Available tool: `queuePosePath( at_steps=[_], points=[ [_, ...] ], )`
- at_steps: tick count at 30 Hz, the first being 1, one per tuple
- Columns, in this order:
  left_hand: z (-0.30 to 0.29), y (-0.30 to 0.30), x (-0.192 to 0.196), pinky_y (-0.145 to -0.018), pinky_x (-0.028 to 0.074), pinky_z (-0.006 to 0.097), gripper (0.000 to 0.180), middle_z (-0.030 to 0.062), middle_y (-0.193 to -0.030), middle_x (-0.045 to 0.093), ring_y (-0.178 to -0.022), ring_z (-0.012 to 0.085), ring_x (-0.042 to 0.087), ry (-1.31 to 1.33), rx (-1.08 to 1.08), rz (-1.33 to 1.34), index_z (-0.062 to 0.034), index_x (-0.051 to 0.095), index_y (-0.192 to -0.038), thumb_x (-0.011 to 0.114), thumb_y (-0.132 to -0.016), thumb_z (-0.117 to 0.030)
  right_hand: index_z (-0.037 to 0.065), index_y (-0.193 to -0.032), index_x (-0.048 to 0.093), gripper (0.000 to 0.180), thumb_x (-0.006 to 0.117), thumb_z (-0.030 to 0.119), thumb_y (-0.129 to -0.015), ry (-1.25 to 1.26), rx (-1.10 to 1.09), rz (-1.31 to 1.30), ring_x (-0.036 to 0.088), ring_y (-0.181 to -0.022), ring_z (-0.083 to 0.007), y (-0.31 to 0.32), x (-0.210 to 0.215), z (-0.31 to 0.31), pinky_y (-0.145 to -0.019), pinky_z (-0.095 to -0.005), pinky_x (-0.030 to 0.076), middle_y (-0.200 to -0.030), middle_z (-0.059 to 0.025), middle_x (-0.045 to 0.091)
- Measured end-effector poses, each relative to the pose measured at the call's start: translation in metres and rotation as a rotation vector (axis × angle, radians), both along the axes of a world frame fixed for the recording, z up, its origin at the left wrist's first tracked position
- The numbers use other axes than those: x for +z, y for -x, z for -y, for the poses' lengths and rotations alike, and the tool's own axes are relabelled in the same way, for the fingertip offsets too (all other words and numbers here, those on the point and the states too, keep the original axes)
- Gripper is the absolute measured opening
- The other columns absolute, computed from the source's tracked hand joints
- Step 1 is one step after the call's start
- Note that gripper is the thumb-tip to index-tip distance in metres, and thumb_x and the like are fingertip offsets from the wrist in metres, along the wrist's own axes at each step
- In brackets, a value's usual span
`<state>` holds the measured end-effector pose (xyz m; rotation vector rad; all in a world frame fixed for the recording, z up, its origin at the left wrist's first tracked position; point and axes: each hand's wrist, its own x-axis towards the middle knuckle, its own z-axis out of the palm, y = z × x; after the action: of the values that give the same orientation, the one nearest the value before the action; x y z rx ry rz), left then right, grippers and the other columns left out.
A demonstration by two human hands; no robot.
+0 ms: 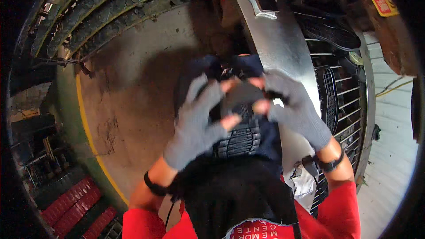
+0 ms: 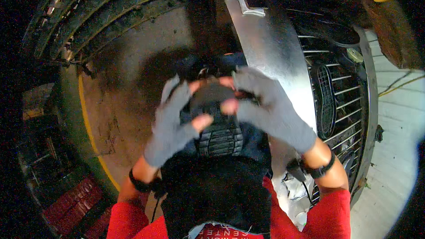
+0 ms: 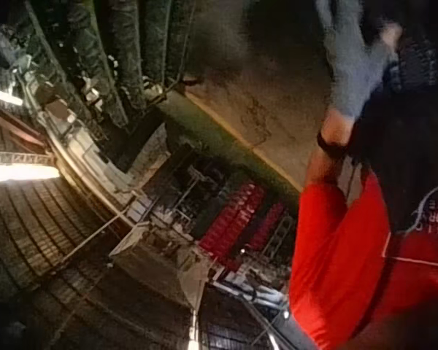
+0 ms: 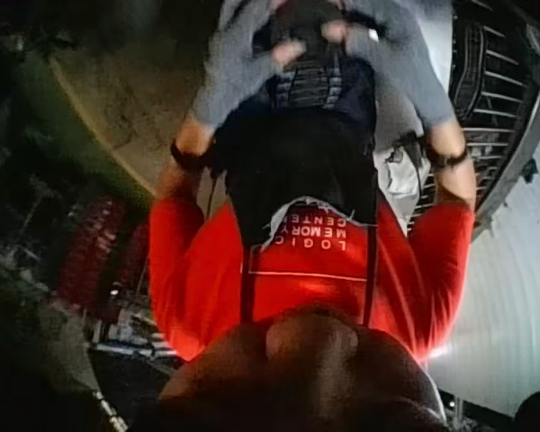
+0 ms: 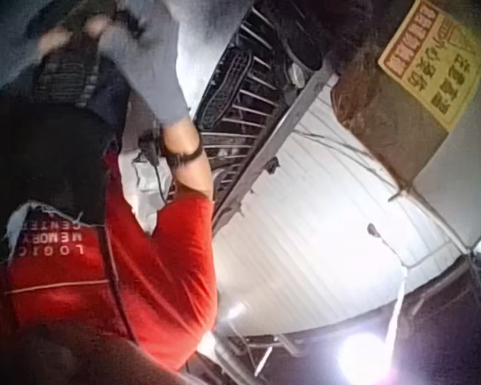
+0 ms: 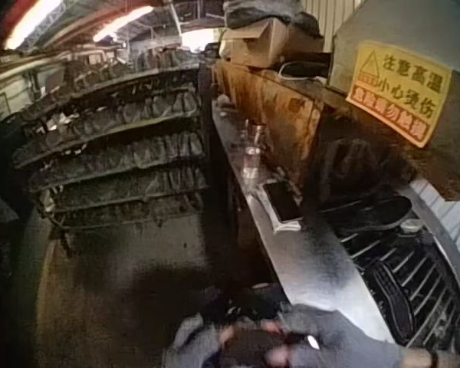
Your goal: Inspecting and placing shoes on a conveyor belt in a shoe manufacturing facility.
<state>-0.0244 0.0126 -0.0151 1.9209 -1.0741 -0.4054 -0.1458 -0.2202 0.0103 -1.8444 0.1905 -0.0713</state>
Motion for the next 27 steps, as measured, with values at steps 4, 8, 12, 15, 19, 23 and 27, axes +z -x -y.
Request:
queuePosePath(
  at_steps=[4, 8, 12, 15, 19, 23, 27],
  points=[
    [-0.030, 0.031, 0.033, -0.094, 0.052, 0.045, 0.049, 0.0110, -0.112, 0.062, -0.102, 0.0356, 0.062, 0.031, -0.273, -0.290, -0.0191, 0.076, -0.122, 0.090, -0.078, -0.034, 0.006, -0.097, 0.068, 0.048, 0.098, 0.031, -0.069, -0.086, 0.435, -0.013, 0.062, -0.108, -0.0326, 0.040, 0.023, 0.010, -0.096, -0.0420, 0.050, -0.103, -0.0096, 0.066],
    [-0.018, 0.020, 0.007, -0.087, 0.051, 0.043, 0.049, 0.0097, -0.105, 0.064, -0.096, 0.0309, 0.060, 0.076, -0.156, -0.246, -0.0160, 0.079, -0.117, 0.093, -0.072, -0.028, 0.007, -0.101, 0.068, 0.046, 0.099, 0.024, -0.070, -0.297, 0.296, -0.048, 0.062, -0.106, -0.0257, 0.032, -0.007, 0.011, -0.097, -0.0373, 0.048, -0.102, -0.0053, 0.065],
    [0.023, -0.005, -0.006, -0.094, 0.049, 0.041, 0.065, 0.0138, -0.114, 0.067, -0.099, 0.0319, 0.059, 0.070, 0.125, -0.299, -0.0032, 0.067, -0.134, 0.090, -0.077, -0.025, 0.007, -0.119, 0.066, 0.047, 0.090, 0.010, -0.078, -0.669, -0.195, -0.341, 0.056, -0.109, -0.0114, -0.003, -0.015, -0.005, -0.095, -0.0276, 0.045, -0.110, 0.0012, 0.062],
    [0.036, -0.012, -0.016, -0.094, 0.049, 0.040, 0.063, 0.0139, -0.113, 0.067, -0.099, 0.0318, 0.058, 0.098, 0.207, -0.309, -0.0021, 0.065, -0.135, 0.088, -0.080, -0.023, 0.007, -0.122, 0.064, 0.044, 0.084, 0.009, -0.083, -0.669, -0.295, -0.313, 0.055, -0.106, -0.0132, -0.018, -0.029, -0.009, -0.095, -0.0292, 0.045, -0.113, -0.0003, 0.061],
    [0.043, -0.032, -0.015, -0.089, 0.050, 0.041, 0.059, 0.0139, -0.106, 0.065, -0.097, 0.0311, 0.059, -0.062, 0.157, -0.384, -0.0026, 0.066, -0.132, 0.086, -0.081, -0.026, 0.007, -0.126, 0.061, 0.050, 0.083, 0.014, -0.082, -0.411, -0.193, -0.257, 0.050, -0.101, -0.0154, -0.030, -0.044, 0.000, -0.095, -0.0314, 0.042, -0.109, -0.0019, 0.056],
    [0.046, -0.048, -0.018, -0.089, 0.050, 0.040, 0.059, 0.0142, -0.106, 0.064, -0.098, 0.0308, 0.060, -0.067, 0.162, -0.397, -0.0026, 0.066, -0.131, 0.086, -0.082, -0.027, 0.008, -0.128, 0.061, 0.053, 0.085, 0.023, -0.083, -0.409, -0.076, -0.168, 0.049, -0.099, -0.0147, -0.038, -0.071, 0.016, -0.095, -0.0315, 0.041, -0.114, -0.0023, 0.054],
    [0.045, -0.060, -0.018, -0.097, 0.052, 0.039, 0.065, 0.0159, -0.117, 0.064, -0.112, 0.0321, 0.063, -0.055, 0.042, -0.399, -0.0007, 0.062, -0.135, 0.088, -0.081, -0.026, 0.005, -0.142, 0.053, 0.079, 0.086, 0.042, -0.081, -0.467, -0.059, -0.354, 0.052, -0.103, -0.0148, -0.049, -0.058, 0.026, -0.110, -0.0319, 0.040, -0.111, -0.0033, 0.051]
  ],
)
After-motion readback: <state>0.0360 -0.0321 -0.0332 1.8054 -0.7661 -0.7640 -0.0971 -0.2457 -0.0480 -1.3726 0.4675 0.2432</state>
